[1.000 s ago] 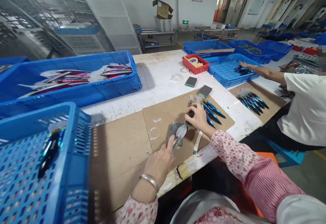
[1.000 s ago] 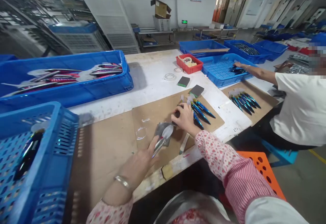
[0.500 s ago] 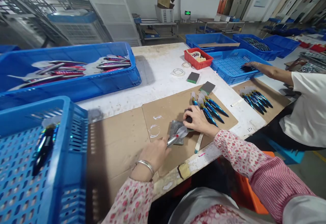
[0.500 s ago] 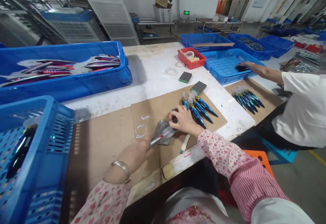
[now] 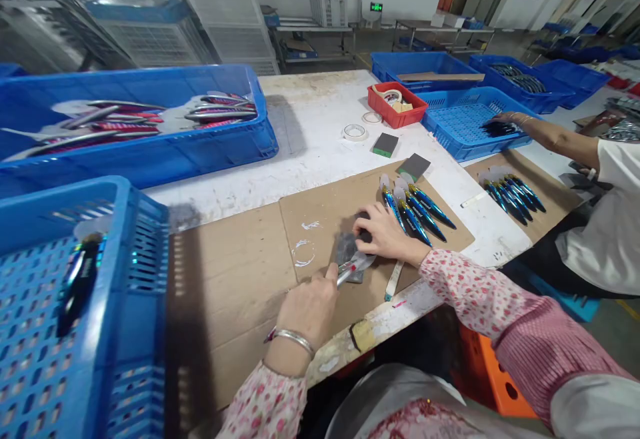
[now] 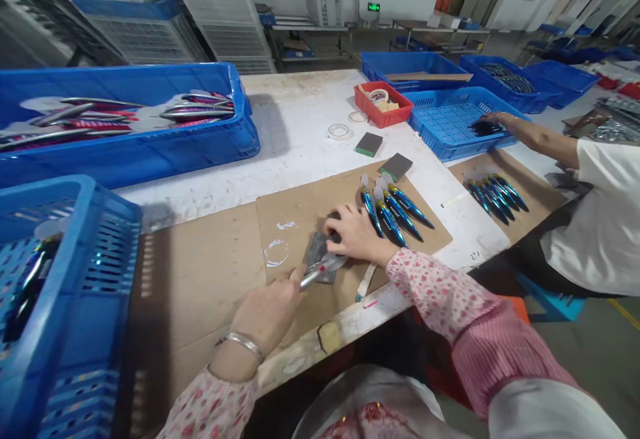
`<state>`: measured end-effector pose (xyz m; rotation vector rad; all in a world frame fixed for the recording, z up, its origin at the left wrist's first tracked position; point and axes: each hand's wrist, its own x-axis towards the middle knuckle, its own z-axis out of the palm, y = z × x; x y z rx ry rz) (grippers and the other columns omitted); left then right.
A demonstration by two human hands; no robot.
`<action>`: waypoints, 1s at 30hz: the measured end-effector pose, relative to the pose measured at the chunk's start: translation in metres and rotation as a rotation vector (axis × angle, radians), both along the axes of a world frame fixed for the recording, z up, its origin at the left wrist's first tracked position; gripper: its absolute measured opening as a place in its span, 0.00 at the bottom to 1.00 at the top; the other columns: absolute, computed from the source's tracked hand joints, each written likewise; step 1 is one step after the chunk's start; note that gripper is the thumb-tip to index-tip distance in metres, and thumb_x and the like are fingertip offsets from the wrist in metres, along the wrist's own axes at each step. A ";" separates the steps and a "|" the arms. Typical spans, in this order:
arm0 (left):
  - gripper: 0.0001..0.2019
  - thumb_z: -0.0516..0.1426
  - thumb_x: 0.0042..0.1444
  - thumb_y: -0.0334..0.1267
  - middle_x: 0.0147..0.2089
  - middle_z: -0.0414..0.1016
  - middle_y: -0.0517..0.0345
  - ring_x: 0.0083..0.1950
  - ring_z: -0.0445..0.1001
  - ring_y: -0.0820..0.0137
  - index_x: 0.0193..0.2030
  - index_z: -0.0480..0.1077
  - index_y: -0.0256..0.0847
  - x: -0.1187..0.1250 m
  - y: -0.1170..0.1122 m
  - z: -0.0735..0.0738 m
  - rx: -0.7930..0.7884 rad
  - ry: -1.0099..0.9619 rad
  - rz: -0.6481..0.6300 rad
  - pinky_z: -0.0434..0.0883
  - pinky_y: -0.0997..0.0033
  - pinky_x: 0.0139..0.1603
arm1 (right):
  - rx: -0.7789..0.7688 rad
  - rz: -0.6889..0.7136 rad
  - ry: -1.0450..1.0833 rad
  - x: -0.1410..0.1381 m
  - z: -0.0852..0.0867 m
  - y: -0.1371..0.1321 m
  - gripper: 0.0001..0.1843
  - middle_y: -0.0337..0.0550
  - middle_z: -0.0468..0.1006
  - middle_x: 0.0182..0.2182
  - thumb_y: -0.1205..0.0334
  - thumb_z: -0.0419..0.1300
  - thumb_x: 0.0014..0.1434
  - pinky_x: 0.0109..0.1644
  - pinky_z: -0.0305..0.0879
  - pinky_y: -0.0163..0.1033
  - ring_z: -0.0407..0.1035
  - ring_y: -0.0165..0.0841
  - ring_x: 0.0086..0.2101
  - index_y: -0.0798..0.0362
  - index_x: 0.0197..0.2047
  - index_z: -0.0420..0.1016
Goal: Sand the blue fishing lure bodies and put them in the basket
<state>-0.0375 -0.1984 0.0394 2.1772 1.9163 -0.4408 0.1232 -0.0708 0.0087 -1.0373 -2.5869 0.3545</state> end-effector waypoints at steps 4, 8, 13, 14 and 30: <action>0.19 0.46 0.63 0.35 0.40 0.76 0.42 0.40 0.79 0.55 0.60 0.60 0.36 0.000 0.000 0.000 -0.051 0.000 0.011 0.74 0.60 0.36 | 0.039 0.003 0.029 -0.020 0.002 -0.009 0.08 0.44 0.66 0.51 0.57 0.62 0.55 0.54 0.53 0.47 0.56 0.42 0.52 0.48 0.39 0.74; 0.19 0.47 0.63 0.37 0.41 0.76 0.44 0.41 0.79 0.57 0.60 0.59 0.37 0.000 0.000 0.003 -0.071 -0.006 0.026 0.74 0.62 0.38 | -0.005 -0.005 -0.012 -0.003 0.003 -0.002 0.08 0.45 0.66 0.50 0.59 0.63 0.54 0.53 0.54 0.45 0.57 0.41 0.50 0.49 0.39 0.75; 0.17 0.46 0.63 0.34 0.40 0.77 0.43 0.40 0.79 0.54 0.58 0.61 0.36 0.000 0.002 0.002 -0.037 -0.003 0.010 0.74 0.58 0.36 | 0.022 -0.064 0.006 -0.010 0.004 -0.007 0.07 0.45 0.65 0.51 0.58 0.63 0.55 0.54 0.53 0.47 0.55 0.42 0.52 0.48 0.38 0.74; 0.17 0.46 0.63 0.34 0.40 0.77 0.43 0.40 0.79 0.54 0.58 0.61 0.36 -0.001 0.002 0.001 -0.038 -0.004 0.012 0.74 0.58 0.36 | 0.027 -0.066 0.024 -0.013 0.004 -0.009 0.07 0.45 0.65 0.51 0.58 0.62 0.55 0.54 0.53 0.47 0.55 0.42 0.53 0.48 0.38 0.74; 0.19 0.47 0.63 0.34 0.43 0.76 0.44 0.40 0.80 0.56 0.60 0.60 0.39 0.001 -0.003 -0.003 -0.022 -0.055 0.060 0.75 0.58 0.37 | -0.048 -0.083 0.038 -0.004 -0.001 -0.002 0.06 0.45 0.66 0.50 0.62 0.62 0.54 0.52 0.56 0.45 0.57 0.41 0.50 0.49 0.37 0.74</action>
